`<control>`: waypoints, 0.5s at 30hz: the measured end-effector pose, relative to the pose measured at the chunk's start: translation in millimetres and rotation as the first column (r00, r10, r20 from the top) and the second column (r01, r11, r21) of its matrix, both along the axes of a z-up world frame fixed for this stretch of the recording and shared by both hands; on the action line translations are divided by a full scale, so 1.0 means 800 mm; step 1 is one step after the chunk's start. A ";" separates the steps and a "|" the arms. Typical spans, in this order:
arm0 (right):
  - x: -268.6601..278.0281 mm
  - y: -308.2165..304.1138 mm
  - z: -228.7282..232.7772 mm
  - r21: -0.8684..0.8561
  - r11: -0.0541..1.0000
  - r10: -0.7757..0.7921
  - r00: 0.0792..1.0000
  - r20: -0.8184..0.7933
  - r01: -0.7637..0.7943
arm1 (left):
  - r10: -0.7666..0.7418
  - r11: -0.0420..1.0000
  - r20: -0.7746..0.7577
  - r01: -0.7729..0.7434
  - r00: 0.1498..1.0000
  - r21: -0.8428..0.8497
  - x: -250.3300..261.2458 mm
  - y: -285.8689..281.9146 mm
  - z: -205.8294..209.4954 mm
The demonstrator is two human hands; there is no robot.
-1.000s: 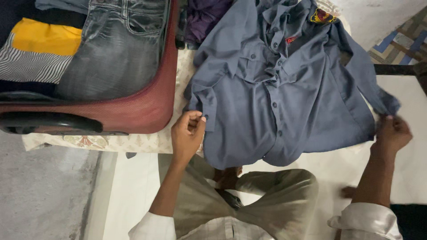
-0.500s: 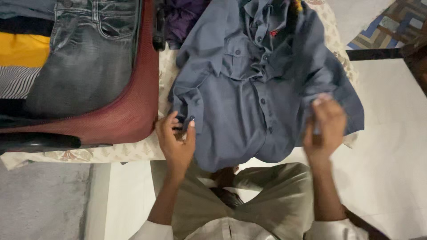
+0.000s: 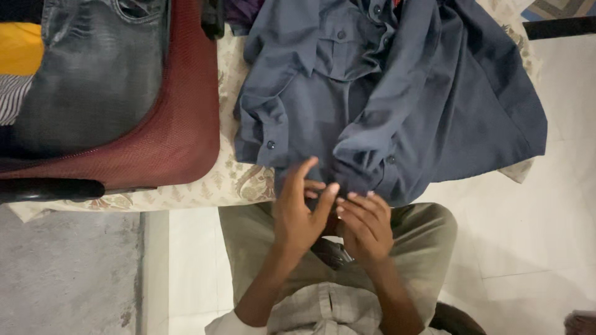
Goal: The person buttons a blue shirt laid out on a bed, then folds it neatly by hand. The folded shirt is placed into an open suitcase that already contains other folded clothes.
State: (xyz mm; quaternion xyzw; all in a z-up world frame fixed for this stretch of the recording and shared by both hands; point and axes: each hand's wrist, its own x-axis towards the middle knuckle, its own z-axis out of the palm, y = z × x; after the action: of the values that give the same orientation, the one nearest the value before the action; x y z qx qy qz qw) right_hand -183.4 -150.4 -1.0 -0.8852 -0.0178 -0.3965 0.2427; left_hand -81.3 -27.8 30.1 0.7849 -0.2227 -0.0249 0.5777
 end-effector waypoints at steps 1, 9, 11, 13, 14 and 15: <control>-0.004 0.001 0.000 0.009 0.999 0.032 0.999 0.007 -0.032 | 0.024 1.000 -0.069 -0.024 0.997 -0.003 0.004 -0.004 0.002; -0.018 -0.004 0.009 0.375 0.889 -0.268 0.963 -0.036 0.261 | -0.006 0.994 -0.158 0.024 0.987 0.110 0.017 -0.012 -0.001; -0.006 -0.008 0.017 0.529 0.817 -0.203 0.973 -0.112 0.231 | -0.003 0.998 -0.185 0.014 0.983 0.057 0.011 -0.012 -0.004; 0.006 -0.014 0.025 0.648 0.747 -0.032 0.982 -0.186 0.147 | -0.012 1.000 -0.182 0.014 0.983 0.006 0.005 -0.012 -0.007; 0.010 -0.013 0.029 0.611 0.772 -0.044 0.973 -0.228 0.178 | -0.013 1.000 -0.202 0.013 0.979 -0.001 0.003 -0.011 -0.008; 0.014 -0.009 0.032 0.571 0.794 -0.057 0.961 -0.270 0.208 | -0.013 1.000 -0.222 0.012 0.975 -0.007 0.002 -0.010 -0.009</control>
State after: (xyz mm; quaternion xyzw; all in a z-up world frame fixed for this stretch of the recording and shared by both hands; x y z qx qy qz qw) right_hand -171.9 -157.8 24.5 -0.8044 0.1989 -0.2890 0.4794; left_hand -79.4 -35.7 22.9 0.7740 -0.1618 -0.1155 0.6012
